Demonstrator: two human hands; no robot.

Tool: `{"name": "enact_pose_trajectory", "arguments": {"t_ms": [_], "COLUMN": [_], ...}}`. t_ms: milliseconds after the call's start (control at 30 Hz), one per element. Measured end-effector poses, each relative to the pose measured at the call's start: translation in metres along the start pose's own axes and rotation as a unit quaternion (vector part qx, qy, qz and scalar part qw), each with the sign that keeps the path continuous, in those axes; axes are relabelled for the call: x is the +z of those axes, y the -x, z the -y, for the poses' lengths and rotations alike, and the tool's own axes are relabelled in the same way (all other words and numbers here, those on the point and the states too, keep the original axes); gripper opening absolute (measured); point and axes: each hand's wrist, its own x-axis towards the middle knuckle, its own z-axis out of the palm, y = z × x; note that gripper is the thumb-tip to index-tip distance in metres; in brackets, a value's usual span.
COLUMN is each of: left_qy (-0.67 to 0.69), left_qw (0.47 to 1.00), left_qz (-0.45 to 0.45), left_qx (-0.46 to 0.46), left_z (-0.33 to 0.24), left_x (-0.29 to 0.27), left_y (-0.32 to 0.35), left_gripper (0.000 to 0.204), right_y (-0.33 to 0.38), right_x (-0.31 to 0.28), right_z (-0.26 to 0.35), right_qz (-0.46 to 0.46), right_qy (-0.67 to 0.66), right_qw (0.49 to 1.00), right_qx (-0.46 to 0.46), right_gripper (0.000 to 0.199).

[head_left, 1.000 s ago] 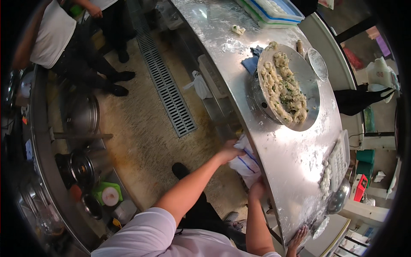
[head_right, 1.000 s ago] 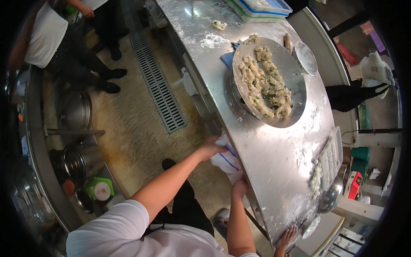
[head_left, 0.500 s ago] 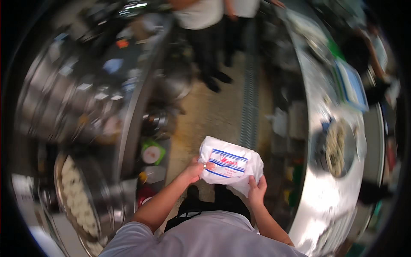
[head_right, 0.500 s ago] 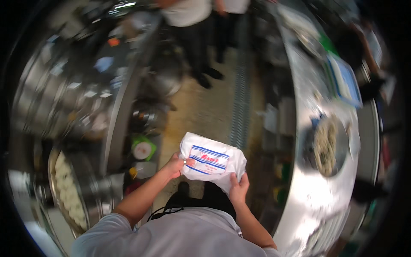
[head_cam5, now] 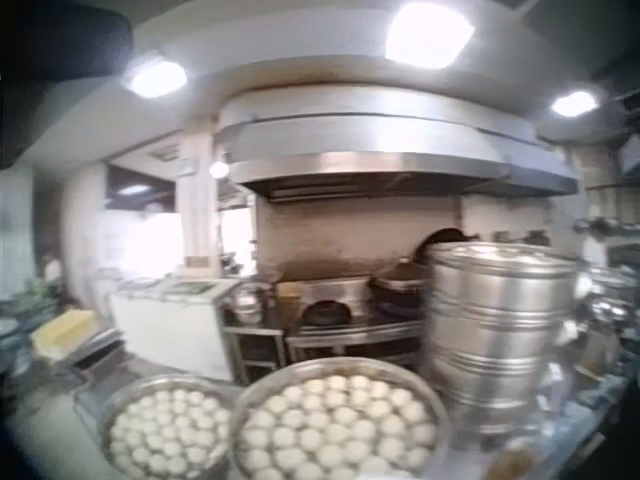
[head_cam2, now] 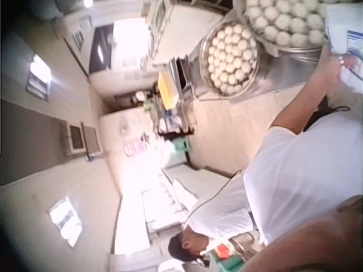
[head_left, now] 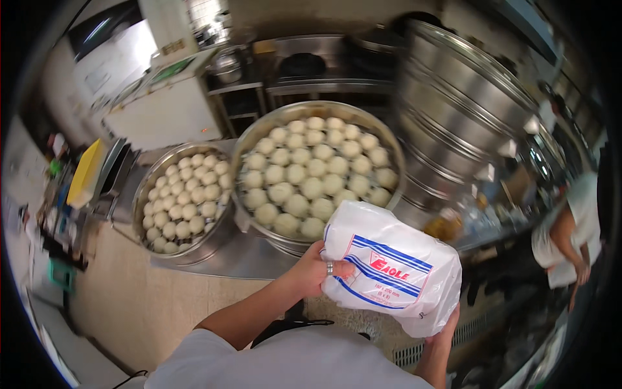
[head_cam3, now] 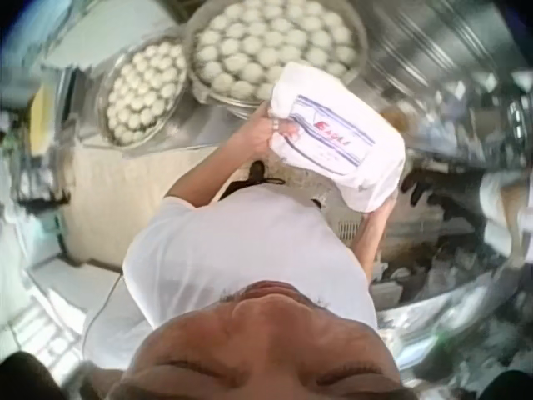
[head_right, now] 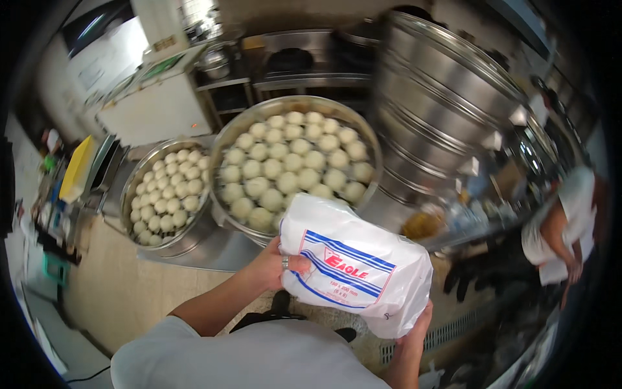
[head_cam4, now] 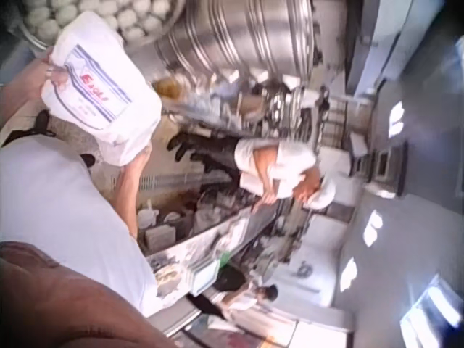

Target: The person places individual dumplings from a large metal steamer tray into individual plastic bags.

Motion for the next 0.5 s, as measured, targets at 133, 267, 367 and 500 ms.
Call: {"name": "enact_pose_trajectory", "arguments": {"t_ms": [133,267,367,500], "left_qy": [0.057,0.083,0.087,0.040], "left_qw": [0.996,0.986,0.974,0.951], "left_qz": [-0.048,-0.107,-0.153,-0.238], "left_qx": [0.055,0.101,0.143,0.195], "left_z": [-0.074,-0.112,-0.135,-0.158], "left_x": [-0.046,-0.071,-0.094,-0.119], "left_y": [0.040,0.077,0.102,0.139], "left_gripper": [0.062,0.050,0.051,0.067], "right_y": [-0.013,-0.014,-0.017,-0.002], "right_x": [0.087,0.171,0.213,0.256], "right_z": [-0.049,-0.082,-0.111,-0.158], "right_qz": [0.066,0.194,0.278,0.321], "right_qy": [0.060,0.155,0.150,0.155], "right_qw": [0.996,0.969,0.948,0.934], "right_qx": [0.018,0.013,0.037,0.027], "right_gripper": [0.048,0.046,0.041,0.044]}}
